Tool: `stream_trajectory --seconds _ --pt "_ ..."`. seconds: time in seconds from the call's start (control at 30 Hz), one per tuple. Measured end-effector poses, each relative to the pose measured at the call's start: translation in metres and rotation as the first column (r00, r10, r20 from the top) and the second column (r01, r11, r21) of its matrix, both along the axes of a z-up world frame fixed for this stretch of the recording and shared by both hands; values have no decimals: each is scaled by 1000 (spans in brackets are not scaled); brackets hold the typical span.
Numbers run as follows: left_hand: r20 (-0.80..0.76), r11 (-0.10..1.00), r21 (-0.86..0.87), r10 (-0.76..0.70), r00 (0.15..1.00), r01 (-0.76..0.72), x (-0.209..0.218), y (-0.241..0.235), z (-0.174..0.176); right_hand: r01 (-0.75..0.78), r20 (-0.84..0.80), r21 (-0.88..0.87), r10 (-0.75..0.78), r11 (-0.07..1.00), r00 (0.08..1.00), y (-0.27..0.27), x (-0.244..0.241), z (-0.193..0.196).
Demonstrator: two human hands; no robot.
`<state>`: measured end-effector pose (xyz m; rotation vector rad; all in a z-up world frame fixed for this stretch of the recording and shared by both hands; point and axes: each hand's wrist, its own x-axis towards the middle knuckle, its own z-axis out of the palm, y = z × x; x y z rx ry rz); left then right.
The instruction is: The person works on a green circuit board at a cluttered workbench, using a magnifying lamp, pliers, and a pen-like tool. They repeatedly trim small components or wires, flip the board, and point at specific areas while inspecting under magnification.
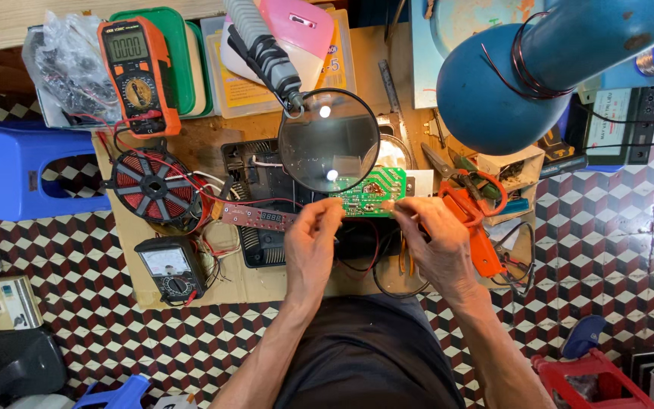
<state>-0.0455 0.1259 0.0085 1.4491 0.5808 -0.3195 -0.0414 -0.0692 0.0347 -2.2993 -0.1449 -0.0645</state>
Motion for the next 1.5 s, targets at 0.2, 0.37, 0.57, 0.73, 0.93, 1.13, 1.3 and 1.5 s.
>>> stream_trajectory --seconds 0.2,0.37,0.57,0.73,0.93,1.13,1.3,1.5 --pt "49 989 88 114 992 -118 13 17 -19 -57 166 -118 76 991 983 0 29 -17" --pt "75 999 0 38 996 -39 14 9 -27 -113 156 -126 132 986 979 3 37 -23" --pt "148 995 88 -65 987 53 10 1 -31 -148 101 -59 154 987 983 2 37 -25" --pt "104 995 54 -85 991 80 19 -5 -32 -155 98 -50 159 987 982 2 39 -22" --pt "109 996 -52 -72 991 78 22 -6 -30 -155 63 -80 161 985 985 4 38 -19" --pt "101 981 145 -142 985 127 13 1 -19 -170 83 -82 177 982 981 3 39 -23" --pt "261 875 470 -265 928 117 5 8 -6 -157 84 -69 163 985 983 4 39 -23" --pt "435 737 674 -435 788 35 1 9 8 -162 54 -58 165 985 985 4 39 -16"
